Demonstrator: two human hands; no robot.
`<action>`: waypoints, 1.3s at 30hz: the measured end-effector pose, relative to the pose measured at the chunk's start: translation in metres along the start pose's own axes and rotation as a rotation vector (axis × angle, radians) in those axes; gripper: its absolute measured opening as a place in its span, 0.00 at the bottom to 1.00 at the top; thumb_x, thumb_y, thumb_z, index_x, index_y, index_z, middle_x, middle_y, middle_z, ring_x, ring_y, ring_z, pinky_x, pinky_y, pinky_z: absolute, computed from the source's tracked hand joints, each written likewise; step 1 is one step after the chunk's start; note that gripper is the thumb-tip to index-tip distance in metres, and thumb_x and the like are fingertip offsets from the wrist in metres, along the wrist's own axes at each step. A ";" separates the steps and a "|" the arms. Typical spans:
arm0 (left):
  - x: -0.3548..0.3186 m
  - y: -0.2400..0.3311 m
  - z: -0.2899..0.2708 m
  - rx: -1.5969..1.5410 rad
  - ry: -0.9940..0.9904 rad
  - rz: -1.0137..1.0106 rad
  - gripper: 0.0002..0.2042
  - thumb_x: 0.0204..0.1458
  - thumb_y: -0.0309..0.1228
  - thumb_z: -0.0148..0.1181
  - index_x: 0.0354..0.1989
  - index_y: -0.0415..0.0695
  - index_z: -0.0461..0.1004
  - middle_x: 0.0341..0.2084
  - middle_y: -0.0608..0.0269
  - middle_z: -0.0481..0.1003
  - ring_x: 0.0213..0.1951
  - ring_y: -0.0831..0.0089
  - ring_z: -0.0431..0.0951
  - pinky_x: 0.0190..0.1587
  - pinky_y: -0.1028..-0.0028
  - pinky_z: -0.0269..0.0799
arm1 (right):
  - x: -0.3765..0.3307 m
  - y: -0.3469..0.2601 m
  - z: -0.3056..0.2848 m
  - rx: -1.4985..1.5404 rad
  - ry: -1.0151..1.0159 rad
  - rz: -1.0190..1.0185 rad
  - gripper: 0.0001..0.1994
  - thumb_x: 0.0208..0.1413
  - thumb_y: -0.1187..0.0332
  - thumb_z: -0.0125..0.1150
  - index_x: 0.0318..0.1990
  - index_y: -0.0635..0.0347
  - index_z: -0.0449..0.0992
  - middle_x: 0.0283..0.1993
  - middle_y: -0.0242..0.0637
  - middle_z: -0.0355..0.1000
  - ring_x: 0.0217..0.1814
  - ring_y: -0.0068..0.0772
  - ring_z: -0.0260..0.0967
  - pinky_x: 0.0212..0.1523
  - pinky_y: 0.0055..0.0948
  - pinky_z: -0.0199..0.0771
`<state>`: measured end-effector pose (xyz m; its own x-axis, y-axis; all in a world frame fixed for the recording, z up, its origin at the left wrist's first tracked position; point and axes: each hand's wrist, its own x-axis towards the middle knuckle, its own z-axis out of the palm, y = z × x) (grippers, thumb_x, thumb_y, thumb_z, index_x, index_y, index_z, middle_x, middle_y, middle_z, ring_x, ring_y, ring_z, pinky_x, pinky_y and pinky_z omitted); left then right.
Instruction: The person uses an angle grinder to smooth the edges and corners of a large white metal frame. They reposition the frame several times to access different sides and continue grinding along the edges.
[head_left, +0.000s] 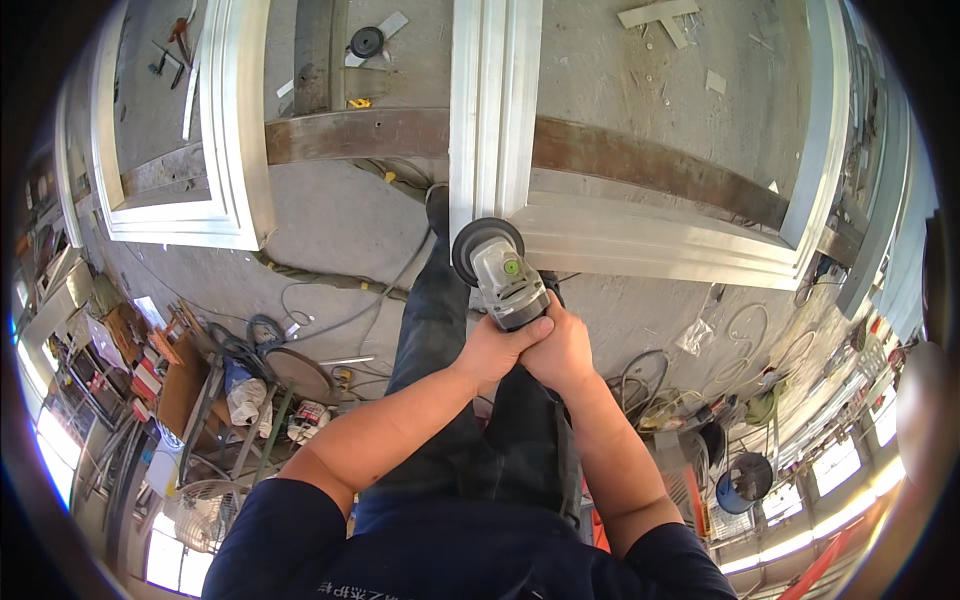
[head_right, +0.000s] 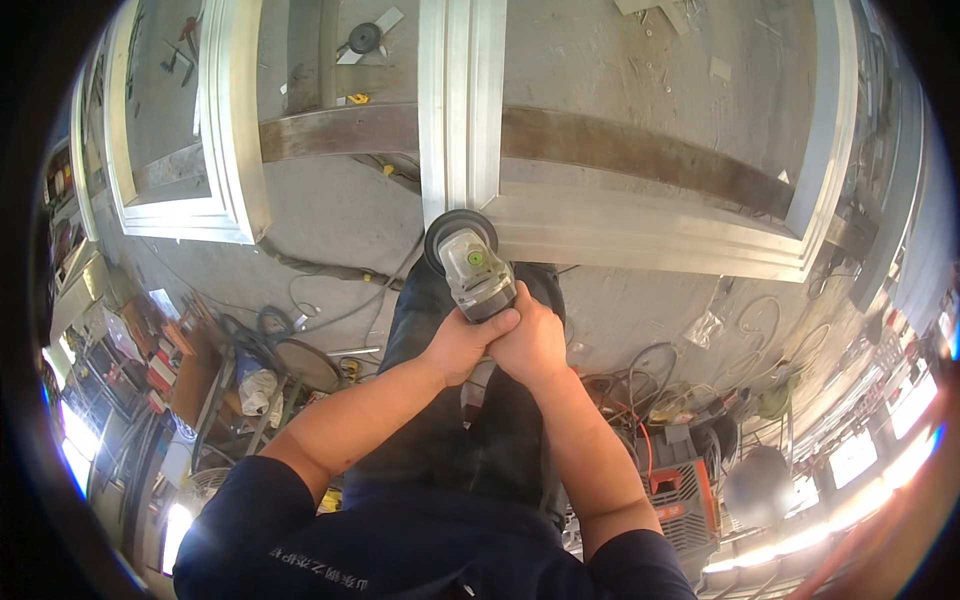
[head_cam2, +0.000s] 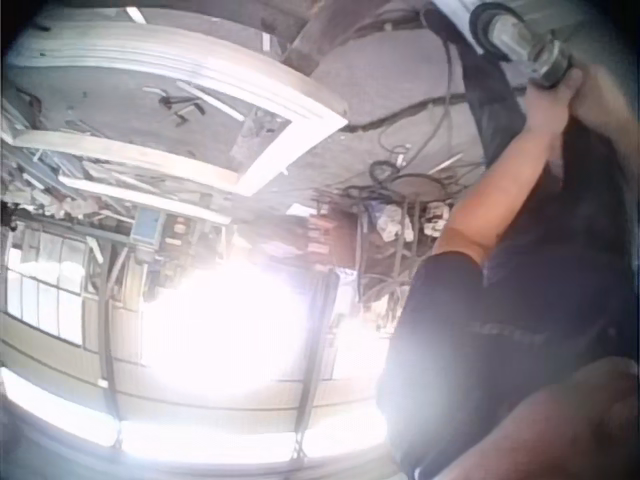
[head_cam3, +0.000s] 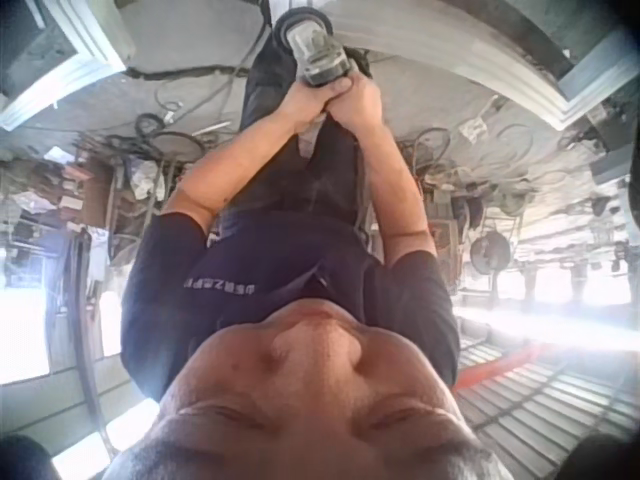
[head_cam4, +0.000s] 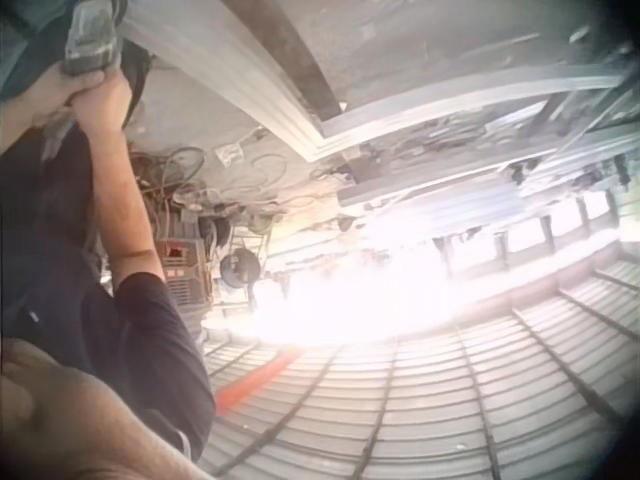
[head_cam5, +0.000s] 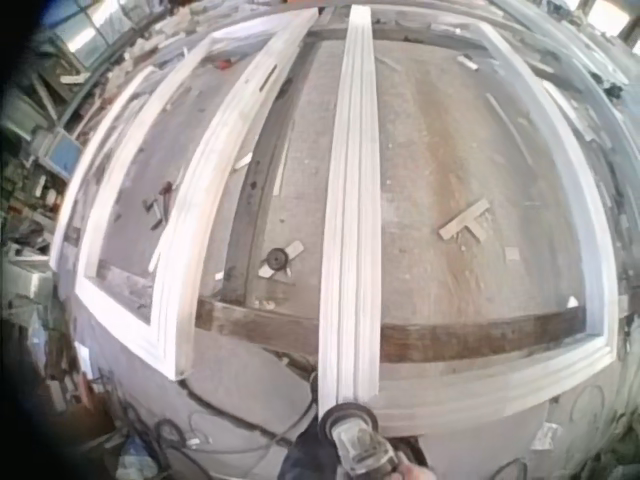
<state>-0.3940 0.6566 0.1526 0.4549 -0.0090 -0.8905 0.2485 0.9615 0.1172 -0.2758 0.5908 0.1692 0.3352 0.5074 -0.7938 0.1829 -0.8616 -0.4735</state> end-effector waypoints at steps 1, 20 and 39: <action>0.000 0.000 0.000 0.003 -0.001 0.005 0.32 0.54 0.42 0.75 0.62 0.39 0.69 0.57 0.58 0.74 0.57 0.66 0.76 0.56 0.64 0.76 | 0.002 -0.001 -0.001 0.007 -0.007 0.000 0.20 0.44 0.68 0.68 0.44 0.63 0.70 0.34 0.56 0.79 0.41 0.63 0.78 0.42 0.51 0.78; 0.000 0.023 0.018 0.234 0.081 0.072 0.33 0.56 0.47 0.72 0.60 0.33 0.71 0.54 0.54 0.76 0.53 0.69 0.77 0.54 0.67 0.76 | 0.013 -0.008 -0.016 0.114 -0.031 0.013 0.23 0.48 0.67 0.64 0.52 0.65 0.72 0.36 0.59 0.79 0.43 0.64 0.78 0.45 0.50 0.78; 0.005 0.026 0.024 0.372 0.129 0.103 0.32 0.57 0.47 0.70 0.59 0.33 0.71 0.52 0.55 0.77 0.51 0.70 0.77 0.52 0.67 0.76 | 0.016 -0.006 -0.025 0.222 -0.073 0.072 0.23 0.50 0.67 0.66 0.55 0.61 0.75 0.45 0.56 0.80 0.51 0.63 0.77 0.50 0.44 0.78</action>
<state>-0.3648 0.6746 0.1616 0.3885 0.1397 -0.9108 0.5104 0.7903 0.3389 -0.2483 0.6034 0.1686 0.2705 0.4510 -0.8505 -0.0492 -0.8758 -0.4801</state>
